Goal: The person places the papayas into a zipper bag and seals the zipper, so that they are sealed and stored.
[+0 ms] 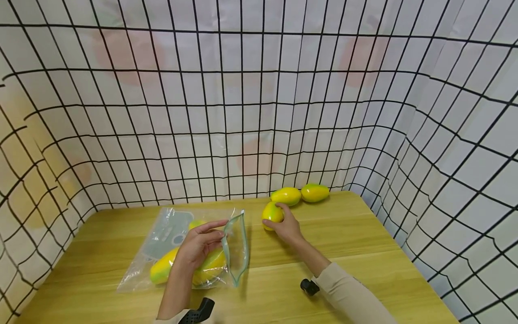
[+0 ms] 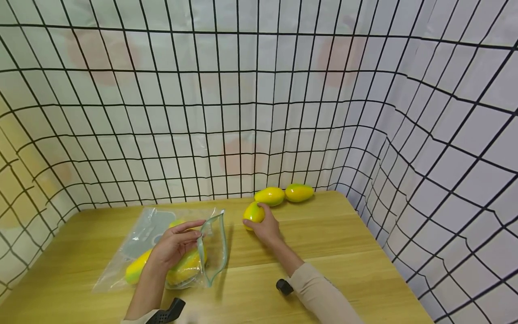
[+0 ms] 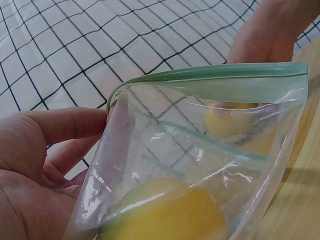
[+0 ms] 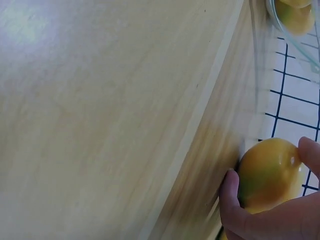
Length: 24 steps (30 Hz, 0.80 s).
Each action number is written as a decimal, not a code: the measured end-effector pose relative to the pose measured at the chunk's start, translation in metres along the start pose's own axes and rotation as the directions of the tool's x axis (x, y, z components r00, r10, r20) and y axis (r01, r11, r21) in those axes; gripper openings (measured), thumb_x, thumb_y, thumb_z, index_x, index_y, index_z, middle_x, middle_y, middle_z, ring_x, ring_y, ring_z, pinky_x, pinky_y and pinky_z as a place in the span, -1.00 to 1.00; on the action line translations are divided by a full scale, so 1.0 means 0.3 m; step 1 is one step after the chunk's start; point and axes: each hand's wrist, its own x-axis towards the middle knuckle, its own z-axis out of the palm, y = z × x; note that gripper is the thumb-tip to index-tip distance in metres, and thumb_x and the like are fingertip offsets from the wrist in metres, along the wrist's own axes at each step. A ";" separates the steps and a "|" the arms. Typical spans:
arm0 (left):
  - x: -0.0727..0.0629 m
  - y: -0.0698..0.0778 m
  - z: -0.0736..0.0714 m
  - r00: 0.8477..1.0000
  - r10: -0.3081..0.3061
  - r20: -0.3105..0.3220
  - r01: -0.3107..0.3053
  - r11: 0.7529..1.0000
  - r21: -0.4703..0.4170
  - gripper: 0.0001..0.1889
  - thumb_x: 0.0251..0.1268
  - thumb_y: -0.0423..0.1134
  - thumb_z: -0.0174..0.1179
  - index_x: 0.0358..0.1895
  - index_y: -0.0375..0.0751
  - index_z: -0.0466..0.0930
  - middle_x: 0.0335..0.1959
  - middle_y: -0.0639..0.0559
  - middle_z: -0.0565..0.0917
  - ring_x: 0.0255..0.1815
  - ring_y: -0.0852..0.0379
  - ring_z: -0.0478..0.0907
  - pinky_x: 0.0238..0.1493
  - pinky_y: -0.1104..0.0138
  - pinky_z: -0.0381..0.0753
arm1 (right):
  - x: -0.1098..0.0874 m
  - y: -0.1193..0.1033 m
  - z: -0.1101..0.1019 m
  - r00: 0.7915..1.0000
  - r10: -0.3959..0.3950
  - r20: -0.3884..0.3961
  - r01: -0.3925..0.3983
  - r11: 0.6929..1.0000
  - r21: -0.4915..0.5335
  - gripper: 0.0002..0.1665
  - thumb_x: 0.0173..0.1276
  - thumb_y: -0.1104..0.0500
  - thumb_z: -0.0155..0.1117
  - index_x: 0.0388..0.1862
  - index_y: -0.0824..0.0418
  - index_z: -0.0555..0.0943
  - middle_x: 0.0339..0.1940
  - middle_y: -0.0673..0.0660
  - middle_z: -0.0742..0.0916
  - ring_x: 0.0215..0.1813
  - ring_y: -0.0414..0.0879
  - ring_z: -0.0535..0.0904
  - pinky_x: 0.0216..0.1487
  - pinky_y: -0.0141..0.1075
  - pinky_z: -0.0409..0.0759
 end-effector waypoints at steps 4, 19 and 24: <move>0.002 -0.002 -0.001 1.000 -0.001 0.001 0.001 1.000 -0.005 -0.61 0.36 -0.50 0.21 0.24 -0.45 0.59 -0.31 0.02 0.79 -0.33 0.17 0.76 -0.21 0.37 0.77 | -0.005 -0.001 -0.006 1.000 0.001 0.017 -0.001 1.000 0.003 -0.14 0.29 0.03 0.49 0.50 0.12 0.34 0.44 0.34 0.50 0.37 0.28 0.48 0.37 0.17 0.47; 0.004 -0.004 -0.002 1.000 0.001 0.003 -0.001 1.000 -0.006 -0.62 0.36 -0.50 0.21 0.23 -0.43 0.60 -0.27 0.00 0.79 -0.32 0.17 0.76 -0.21 0.36 0.77 | -0.032 -0.034 -0.030 0.999 0.016 0.049 -0.021 0.994 0.109 -0.07 0.22 0.14 0.54 0.52 0.12 0.31 0.32 0.39 0.57 0.21 0.18 0.58 0.12 -0.07 0.66; 0.004 -0.003 -0.003 1.000 -0.001 0.003 0.001 1.000 -0.016 -0.61 0.36 -0.51 0.20 0.24 -0.43 0.60 -0.28 -0.02 0.80 -0.30 0.16 0.77 -0.21 0.37 0.77 | -0.042 -0.054 -0.044 0.997 0.024 0.067 -0.033 0.991 0.133 -0.08 0.18 0.13 0.57 0.48 0.11 0.34 0.13 0.37 0.68 0.03 0.08 0.64 -0.15 -0.29 0.64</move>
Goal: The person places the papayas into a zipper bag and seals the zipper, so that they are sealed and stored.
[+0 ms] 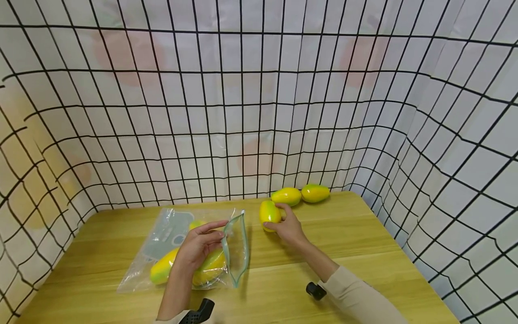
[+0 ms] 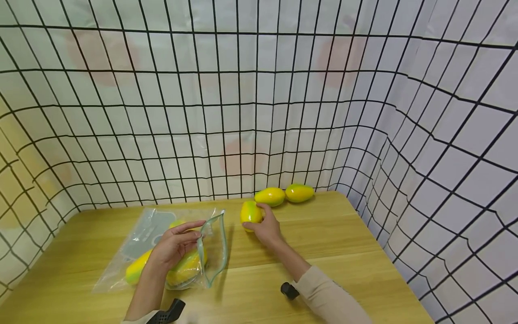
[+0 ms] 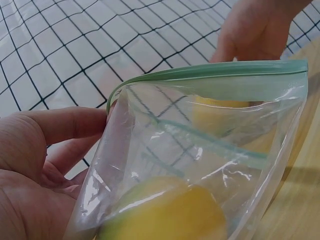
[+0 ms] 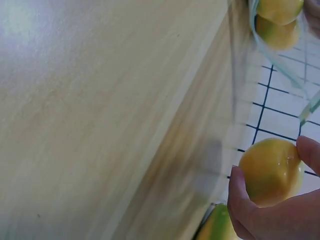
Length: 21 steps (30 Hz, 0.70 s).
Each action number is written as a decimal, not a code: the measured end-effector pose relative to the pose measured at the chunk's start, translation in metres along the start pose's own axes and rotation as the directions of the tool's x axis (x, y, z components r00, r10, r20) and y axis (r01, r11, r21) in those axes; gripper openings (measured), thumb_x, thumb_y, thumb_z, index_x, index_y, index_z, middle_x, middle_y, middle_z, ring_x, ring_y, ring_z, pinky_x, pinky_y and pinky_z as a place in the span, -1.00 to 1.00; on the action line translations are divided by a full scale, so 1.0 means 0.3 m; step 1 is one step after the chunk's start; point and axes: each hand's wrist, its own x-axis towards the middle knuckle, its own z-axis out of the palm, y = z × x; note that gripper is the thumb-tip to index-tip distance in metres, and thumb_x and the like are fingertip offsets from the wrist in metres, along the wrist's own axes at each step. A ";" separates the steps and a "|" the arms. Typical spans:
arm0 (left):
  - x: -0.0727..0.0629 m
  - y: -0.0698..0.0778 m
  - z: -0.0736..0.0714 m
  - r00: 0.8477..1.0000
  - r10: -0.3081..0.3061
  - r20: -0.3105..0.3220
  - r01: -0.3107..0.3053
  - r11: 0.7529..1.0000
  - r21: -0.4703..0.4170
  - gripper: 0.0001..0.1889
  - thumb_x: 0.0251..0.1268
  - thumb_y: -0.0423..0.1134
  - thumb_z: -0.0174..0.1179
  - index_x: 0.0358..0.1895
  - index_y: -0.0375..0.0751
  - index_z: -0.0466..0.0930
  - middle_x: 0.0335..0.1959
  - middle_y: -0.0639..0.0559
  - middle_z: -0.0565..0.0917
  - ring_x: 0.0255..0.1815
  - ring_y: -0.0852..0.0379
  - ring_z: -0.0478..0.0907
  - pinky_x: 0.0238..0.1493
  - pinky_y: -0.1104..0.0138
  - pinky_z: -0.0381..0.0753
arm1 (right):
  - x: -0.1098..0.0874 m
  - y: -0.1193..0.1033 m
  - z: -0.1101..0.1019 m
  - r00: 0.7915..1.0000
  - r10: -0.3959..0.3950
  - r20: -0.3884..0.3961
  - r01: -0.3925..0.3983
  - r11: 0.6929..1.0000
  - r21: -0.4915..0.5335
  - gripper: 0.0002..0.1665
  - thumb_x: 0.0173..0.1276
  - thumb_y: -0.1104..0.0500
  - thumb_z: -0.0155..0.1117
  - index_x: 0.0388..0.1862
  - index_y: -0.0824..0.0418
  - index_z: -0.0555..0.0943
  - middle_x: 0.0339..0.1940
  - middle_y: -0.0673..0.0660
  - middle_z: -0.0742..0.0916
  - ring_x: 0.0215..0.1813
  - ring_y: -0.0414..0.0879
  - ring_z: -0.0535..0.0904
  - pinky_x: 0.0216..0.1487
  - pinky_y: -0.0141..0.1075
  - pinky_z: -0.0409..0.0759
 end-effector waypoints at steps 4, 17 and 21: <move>-0.001 0.000 0.001 1.000 -0.001 -0.001 0.001 1.000 -0.005 -0.62 0.36 -0.52 0.19 0.24 -0.44 0.60 -0.28 -0.01 0.79 -0.30 0.15 0.77 -0.21 0.36 0.77 | -0.018 -0.026 -0.010 1.000 0.012 0.015 -0.013 1.000 0.028 -0.11 0.18 0.13 0.58 0.45 0.09 0.35 0.15 0.36 0.67 0.00 0.06 0.65 -0.17 -0.31 0.64; -0.001 0.000 -0.001 1.000 -0.007 -0.012 0.007 1.000 0.015 -0.63 0.36 -0.51 0.19 0.22 -0.42 0.62 -0.33 0.06 0.78 -0.33 0.17 0.75 -0.19 0.35 0.78 | -0.089 -0.110 -0.036 0.988 -0.018 0.152 0.009 0.998 0.057 -0.15 0.16 0.15 0.59 0.41 0.08 0.42 0.34 0.33 0.54 0.27 0.20 0.57 -0.03 -0.14 0.72; -0.001 0.000 0.001 1.000 -0.010 -0.027 0.010 1.000 0.006 -0.63 0.36 -0.52 0.19 0.21 -0.40 0.63 -0.34 0.05 0.78 -0.36 0.18 0.74 -0.21 0.35 0.78 | -0.105 -0.126 -0.040 0.977 -0.029 0.210 0.014 0.998 0.068 -0.16 0.13 0.17 0.60 0.38 0.07 0.45 0.32 0.27 0.57 0.29 0.19 0.57 -0.01 -0.11 0.73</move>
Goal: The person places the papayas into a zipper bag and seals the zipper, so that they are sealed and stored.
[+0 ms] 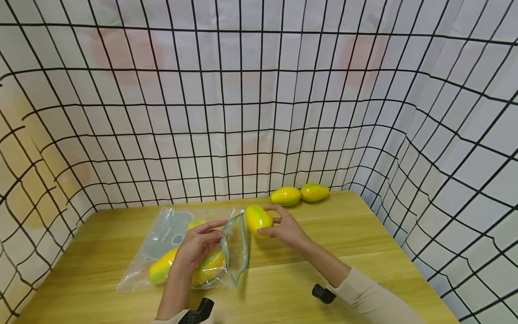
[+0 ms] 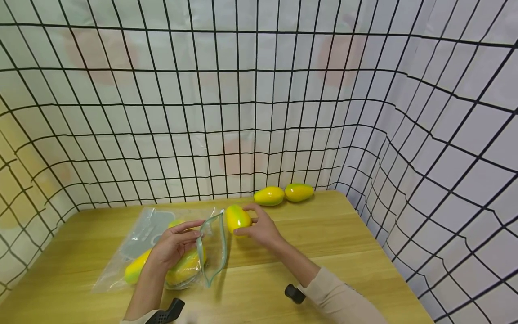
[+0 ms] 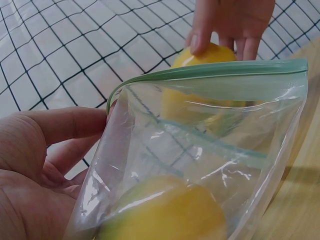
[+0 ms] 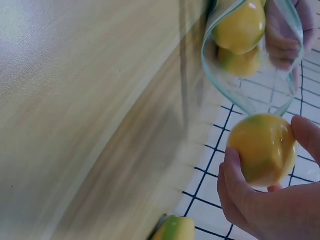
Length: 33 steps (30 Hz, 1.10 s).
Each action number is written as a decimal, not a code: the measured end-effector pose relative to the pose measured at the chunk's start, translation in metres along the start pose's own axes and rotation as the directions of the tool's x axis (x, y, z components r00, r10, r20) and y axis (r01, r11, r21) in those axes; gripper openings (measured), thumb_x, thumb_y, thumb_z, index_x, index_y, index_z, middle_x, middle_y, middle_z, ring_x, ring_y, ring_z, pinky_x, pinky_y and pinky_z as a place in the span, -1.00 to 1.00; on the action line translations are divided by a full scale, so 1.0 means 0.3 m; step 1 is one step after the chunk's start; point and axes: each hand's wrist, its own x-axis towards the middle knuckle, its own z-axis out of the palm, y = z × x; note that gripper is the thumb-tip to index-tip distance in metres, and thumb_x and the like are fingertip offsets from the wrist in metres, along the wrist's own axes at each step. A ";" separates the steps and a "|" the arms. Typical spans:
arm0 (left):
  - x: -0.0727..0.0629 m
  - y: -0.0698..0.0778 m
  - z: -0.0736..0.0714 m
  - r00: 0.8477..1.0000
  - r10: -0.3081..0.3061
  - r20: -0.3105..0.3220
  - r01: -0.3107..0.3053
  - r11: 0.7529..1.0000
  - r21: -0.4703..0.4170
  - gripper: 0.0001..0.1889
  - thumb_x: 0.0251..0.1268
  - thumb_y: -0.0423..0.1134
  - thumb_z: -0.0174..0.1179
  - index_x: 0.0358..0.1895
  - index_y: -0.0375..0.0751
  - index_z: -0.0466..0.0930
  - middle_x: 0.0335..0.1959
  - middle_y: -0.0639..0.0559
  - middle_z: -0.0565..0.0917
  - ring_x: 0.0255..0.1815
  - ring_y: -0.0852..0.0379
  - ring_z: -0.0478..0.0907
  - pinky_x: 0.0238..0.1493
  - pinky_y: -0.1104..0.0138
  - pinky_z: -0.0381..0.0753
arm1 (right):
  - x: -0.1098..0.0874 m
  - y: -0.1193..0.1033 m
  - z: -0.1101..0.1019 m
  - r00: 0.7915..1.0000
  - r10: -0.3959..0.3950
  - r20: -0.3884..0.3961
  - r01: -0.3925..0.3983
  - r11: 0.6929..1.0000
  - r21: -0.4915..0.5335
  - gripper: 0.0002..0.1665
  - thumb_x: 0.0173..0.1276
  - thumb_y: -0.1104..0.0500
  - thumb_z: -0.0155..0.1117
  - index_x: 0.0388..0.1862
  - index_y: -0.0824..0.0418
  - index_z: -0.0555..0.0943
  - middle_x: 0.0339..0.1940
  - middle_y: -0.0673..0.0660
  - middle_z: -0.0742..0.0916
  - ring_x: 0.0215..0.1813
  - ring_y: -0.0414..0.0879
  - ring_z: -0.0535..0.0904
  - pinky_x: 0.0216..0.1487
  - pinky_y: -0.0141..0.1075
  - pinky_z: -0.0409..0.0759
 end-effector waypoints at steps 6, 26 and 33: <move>-0.001 0.002 0.002 1.000 0.001 -0.006 -0.001 1.000 -0.019 -0.64 0.36 -0.53 0.18 0.20 -0.38 0.64 -0.33 0.03 0.79 -0.39 0.19 0.73 -0.22 0.35 0.78 | -0.017 -0.018 -0.010 0.998 -0.002 0.064 0.001 1.000 0.015 -0.14 0.12 0.16 0.61 0.40 0.05 0.46 0.35 0.22 0.55 0.34 0.20 0.52 0.01 -0.12 0.73; -0.002 0.002 0.004 1.000 -0.012 -0.019 0.011 1.000 -0.026 -0.67 0.35 -0.53 0.19 0.14 -0.33 0.70 -0.30 0.00 0.80 -0.40 0.18 0.73 -0.21 0.34 0.78 | -0.043 -0.087 -0.037 0.953 0.038 0.299 -0.020 0.998 -0.063 -0.25 0.15 0.13 0.57 0.34 0.04 0.52 0.18 0.23 0.65 0.19 0.07 0.60 0.07 -0.08 0.71; 0.002 0.000 0.003 1.000 -0.014 -0.023 0.014 1.000 -0.009 -0.64 0.35 -0.52 0.20 0.18 -0.37 0.66 -0.24 -0.01 0.79 -0.35 0.17 0.74 -0.15 0.32 0.78 | -0.031 -0.075 -0.009 0.936 0.053 0.349 -0.032 0.997 -0.064 -0.27 0.16 0.12 0.56 0.34 0.02 0.54 0.27 0.21 0.61 0.21 0.09 0.56 0.07 -0.10 0.69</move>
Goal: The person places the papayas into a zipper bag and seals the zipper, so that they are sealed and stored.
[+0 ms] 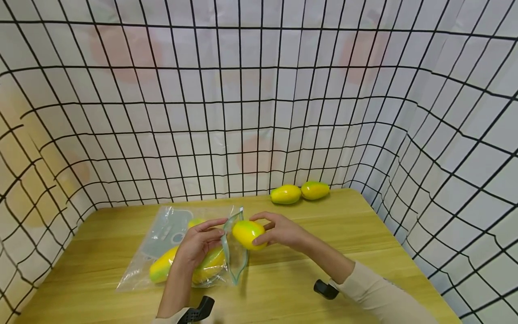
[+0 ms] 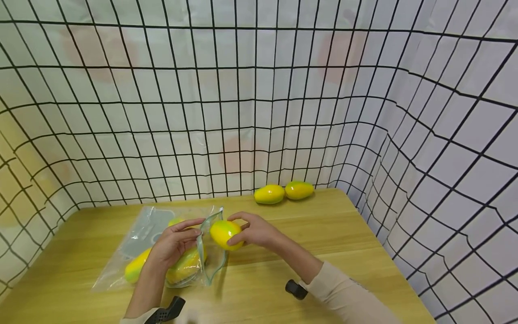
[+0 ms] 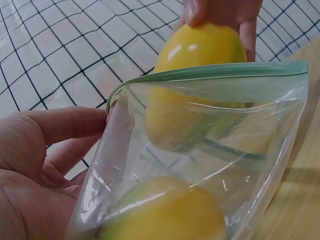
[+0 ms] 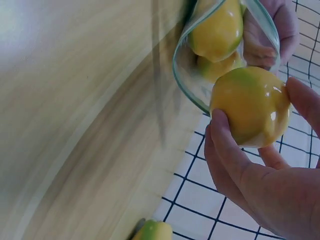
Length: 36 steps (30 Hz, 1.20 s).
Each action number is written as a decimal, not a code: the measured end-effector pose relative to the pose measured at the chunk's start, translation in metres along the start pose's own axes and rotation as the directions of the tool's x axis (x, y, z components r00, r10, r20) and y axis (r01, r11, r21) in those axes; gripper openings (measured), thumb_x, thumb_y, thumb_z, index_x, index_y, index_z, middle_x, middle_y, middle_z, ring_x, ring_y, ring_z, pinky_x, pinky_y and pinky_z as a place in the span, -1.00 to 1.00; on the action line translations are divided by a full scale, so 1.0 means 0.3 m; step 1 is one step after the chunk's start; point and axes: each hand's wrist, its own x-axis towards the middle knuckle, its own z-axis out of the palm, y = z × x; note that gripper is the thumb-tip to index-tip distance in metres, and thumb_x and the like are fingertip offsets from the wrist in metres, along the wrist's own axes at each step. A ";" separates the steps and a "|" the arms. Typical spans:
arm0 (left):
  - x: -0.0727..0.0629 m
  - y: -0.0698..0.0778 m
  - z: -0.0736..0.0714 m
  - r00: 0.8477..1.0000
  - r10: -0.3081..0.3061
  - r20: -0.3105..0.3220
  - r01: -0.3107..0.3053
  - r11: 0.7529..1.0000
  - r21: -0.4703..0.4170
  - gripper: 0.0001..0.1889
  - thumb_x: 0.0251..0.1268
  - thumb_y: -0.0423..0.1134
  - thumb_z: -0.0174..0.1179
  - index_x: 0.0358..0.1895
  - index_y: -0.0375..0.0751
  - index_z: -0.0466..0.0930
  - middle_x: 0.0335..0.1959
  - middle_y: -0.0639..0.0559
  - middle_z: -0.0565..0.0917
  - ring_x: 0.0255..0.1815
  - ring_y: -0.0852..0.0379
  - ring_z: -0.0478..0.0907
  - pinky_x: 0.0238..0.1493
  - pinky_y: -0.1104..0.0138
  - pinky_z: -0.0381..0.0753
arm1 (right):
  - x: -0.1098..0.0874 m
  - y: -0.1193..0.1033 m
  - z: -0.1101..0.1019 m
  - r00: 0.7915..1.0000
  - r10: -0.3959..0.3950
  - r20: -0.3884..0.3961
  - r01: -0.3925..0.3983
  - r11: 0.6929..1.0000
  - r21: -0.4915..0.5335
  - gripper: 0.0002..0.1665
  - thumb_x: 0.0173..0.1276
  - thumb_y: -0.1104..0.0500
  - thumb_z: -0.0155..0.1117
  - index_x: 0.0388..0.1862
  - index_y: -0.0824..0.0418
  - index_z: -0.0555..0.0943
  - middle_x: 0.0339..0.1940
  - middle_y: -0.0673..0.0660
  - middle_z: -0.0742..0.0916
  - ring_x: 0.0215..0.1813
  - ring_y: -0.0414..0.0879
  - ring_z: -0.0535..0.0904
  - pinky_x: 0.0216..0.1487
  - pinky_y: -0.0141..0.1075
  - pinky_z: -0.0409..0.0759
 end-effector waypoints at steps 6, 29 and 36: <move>0.000 -0.001 0.002 1.000 0.009 -0.011 -0.009 1.000 -0.004 -0.67 0.33 -0.53 0.21 0.14 -0.35 0.69 -0.20 -0.05 0.78 -0.35 0.15 0.73 -0.14 0.31 0.78 | 0.018 0.020 0.030 0.999 -0.030 0.022 0.029 0.998 0.051 -0.35 0.25 0.22 0.46 0.34 0.19 0.54 0.21 0.25 0.60 0.05 0.03 0.60 0.15 0.01 0.69; -0.005 0.002 -0.001 0.999 0.022 0.033 -0.022 1.000 0.019 -0.66 0.38 -0.50 0.19 0.18 -0.35 0.67 -0.37 0.06 0.76 -0.34 0.19 0.72 -0.16 0.36 0.77 | 0.029 0.070 0.127 1.000 0.004 -0.027 0.000 0.988 0.154 -0.37 0.32 0.27 0.38 0.37 0.28 0.48 0.06 0.36 0.72 -0.02 0.06 0.75 0.11 0.06 0.71; -0.003 -0.003 0.001 1.000 0.022 0.015 -0.023 1.000 0.018 -0.67 0.37 -0.50 0.19 0.17 -0.35 0.67 -0.38 0.04 0.75 -0.37 0.17 0.70 -0.18 0.35 0.77 | 0.037 0.081 0.146 0.998 0.004 -0.069 0.005 0.991 0.133 -0.31 0.24 0.28 0.46 0.36 0.27 0.48 0.06 0.37 0.69 -0.05 0.03 0.72 0.08 -0.02 0.74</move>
